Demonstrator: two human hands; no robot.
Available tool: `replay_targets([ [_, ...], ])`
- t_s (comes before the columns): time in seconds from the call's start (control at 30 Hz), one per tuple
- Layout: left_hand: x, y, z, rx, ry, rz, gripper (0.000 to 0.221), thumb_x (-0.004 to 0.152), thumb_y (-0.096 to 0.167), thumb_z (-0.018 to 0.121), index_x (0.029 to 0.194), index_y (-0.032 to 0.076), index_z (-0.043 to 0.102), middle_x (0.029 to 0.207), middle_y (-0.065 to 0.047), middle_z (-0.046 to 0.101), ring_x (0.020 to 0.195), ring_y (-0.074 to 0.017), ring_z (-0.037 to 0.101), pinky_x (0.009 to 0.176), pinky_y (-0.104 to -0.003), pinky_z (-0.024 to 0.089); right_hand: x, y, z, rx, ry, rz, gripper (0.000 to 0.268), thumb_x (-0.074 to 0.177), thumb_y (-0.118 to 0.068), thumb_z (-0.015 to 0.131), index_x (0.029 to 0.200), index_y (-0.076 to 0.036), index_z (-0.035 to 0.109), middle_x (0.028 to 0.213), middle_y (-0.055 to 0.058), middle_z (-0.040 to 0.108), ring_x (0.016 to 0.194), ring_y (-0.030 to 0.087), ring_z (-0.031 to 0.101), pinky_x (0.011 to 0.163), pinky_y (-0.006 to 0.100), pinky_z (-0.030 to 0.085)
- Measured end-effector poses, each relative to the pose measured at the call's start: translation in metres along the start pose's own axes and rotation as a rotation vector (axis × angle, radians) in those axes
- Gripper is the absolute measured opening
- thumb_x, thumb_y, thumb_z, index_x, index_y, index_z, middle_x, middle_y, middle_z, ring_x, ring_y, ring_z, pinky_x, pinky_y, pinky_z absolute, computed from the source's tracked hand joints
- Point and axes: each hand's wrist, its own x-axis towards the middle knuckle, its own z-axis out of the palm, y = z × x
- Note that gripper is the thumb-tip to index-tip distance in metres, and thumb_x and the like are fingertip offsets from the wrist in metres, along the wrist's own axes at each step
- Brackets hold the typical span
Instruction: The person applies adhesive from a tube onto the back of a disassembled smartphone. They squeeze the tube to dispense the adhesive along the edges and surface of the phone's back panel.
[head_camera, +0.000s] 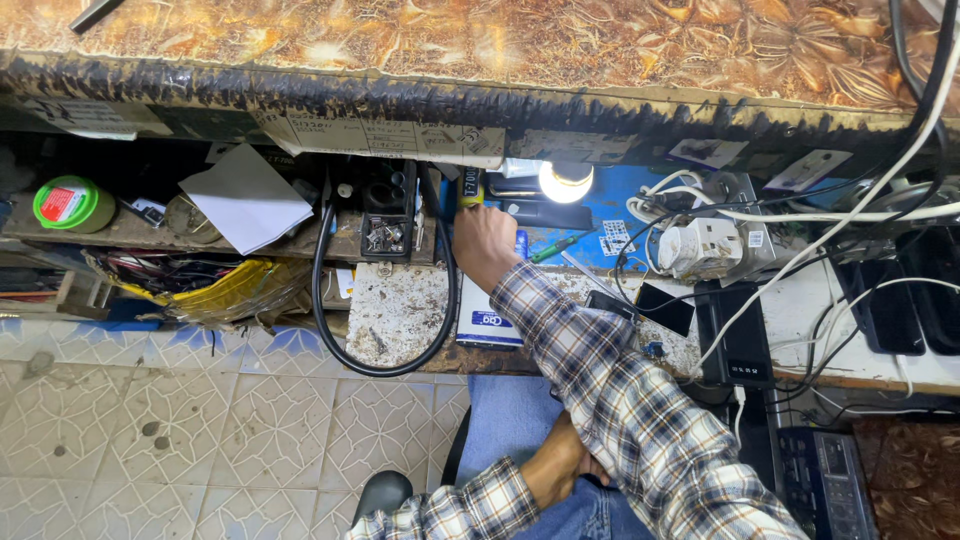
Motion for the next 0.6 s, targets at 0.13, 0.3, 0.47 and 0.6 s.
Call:
replay_targets([
  [0.13, -0.002, -0.003, -0.002, 0.072, -0.007, -0.053, 0.025, 0.098, 0.002, 0.034, 0.092, 0.002, 0.058, 0.072, -0.009, 0.065, 0.051, -0.018, 0.058, 0.036, -0.028, 0.046, -0.013, 0.013, -0.043, 0.067, -0.064, 0.032, 0.023, 0.094, -0.013, 0.053, 0.101, -0.007, 0.075, 0.089, 0.01, 0.076, 0.081, 0.031, 0.074, 0.064, 0.046, 0.058],
  [0.3, -0.002, 0.004, -0.004, -0.042, -0.057, -0.051, 0.032, 0.097, -0.005, 0.041, 0.067, 0.003, 0.05, 0.06, -0.014, 0.057, 0.045, -0.0226, 0.059, 0.037, -0.028, 0.043, -0.04, 0.037, -0.069, 0.132, 0.196, -0.083, 0.022, 0.097, -0.017, 0.055, 0.11, -0.002, 0.063, 0.09, 0.016, 0.068, 0.07, 0.036, 0.068, 0.053, 0.048, 0.051],
  [0.47, 0.016, 0.0, -0.012, -0.252, -0.084, 0.06, 0.023, 0.107, 0.017, 0.06, 0.094, -0.001, 0.063, 0.062, -0.008, 0.059, 0.048, -0.0212, 0.061, 0.038, -0.028, 0.043, -0.089, 0.049, -0.105, 0.202, 0.494, -0.262, 0.026, 0.106, -0.024, 0.048, 0.116, -0.004, 0.06, 0.106, 0.015, 0.064, 0.068, 0.037, 0.065, 0.046, 0.048, 0.051],
  [0.6, 0.021, -0.001, -0.017, -0.382, -0.137, -0.015, 0.016, 0.106, 0.009, 0.047, 0.096, 0.0, 0.055, 0.074, -0.01, 0.059, 0.055, -0.0231, 0.058, 0.042, -0.028, 0.039, -0.147, 0.07, -0.129, 0.303, 0.651, -0.339, 0.018, 0.107, -0.018, 0.055, 0.094, -0.006, 0.051, 0.084, 0.011, 0.052, 0.058, 0.027, 0.052, 0.043, 0.042, 0.04],
])
